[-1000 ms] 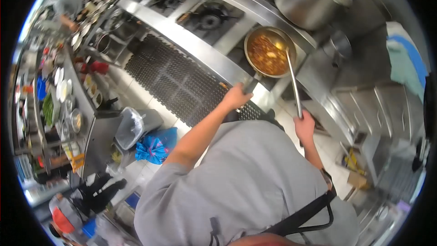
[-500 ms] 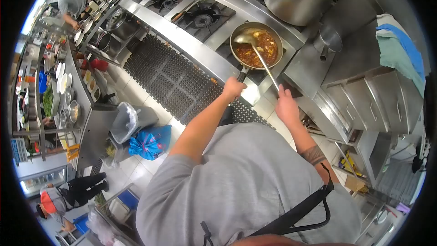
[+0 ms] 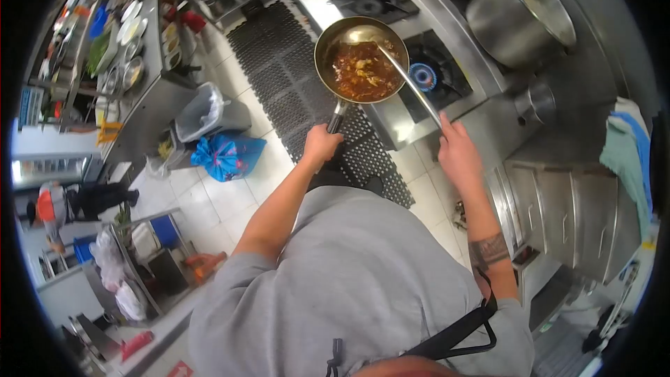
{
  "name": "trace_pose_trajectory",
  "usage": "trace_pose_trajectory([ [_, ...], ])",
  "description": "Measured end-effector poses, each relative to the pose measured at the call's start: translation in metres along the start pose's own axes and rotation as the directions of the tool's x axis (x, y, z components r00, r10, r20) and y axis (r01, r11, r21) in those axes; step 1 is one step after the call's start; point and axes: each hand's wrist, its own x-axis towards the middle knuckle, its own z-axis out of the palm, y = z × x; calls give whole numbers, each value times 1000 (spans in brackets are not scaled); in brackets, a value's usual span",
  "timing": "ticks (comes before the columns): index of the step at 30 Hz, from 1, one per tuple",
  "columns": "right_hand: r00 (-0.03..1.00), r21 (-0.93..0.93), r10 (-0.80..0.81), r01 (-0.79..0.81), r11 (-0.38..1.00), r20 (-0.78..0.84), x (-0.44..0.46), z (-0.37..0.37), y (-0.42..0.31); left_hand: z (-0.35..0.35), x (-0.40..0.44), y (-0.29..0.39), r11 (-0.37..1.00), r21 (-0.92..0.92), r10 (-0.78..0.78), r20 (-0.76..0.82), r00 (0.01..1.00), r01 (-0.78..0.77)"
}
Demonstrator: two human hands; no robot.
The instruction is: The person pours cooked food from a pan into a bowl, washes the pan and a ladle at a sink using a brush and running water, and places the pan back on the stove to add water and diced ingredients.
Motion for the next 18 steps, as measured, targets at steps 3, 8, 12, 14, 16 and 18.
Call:
trace_pose_trajectory([
  [3, 994, -8, -102, 103, 995, 45, 44, 37, -36, -36, -10, -2, 999, -31, -30, -90, 995, 28],
  [8, 915, 42, -337, 336, 941, 222, 67, 81, -90, -100, 27, -46, 993, -77, -109, -217, 970, 94],
  [12, 855, 133, -375, 350, 927, 358, 125, 66, -177, -173, 49, -75, 994, 8, -105, -302, 947, 112],
  [14, 835, 134, -475, 456, 880, 279, 176, 81, -220, -213, 51, -70, 992, -19, -121, -315, 941, 122],
  [16, 798, 79, -575, 571, 817, 178, 217, 86, -271, -252, 62, -65, 989, -34, -143, -374, 916, 141],
  [18, 780, -23, -606, 616, 787, 154, 270, 93, -322, -284, 100, -86, 994, 2, -103, -416, 904, 114],
])
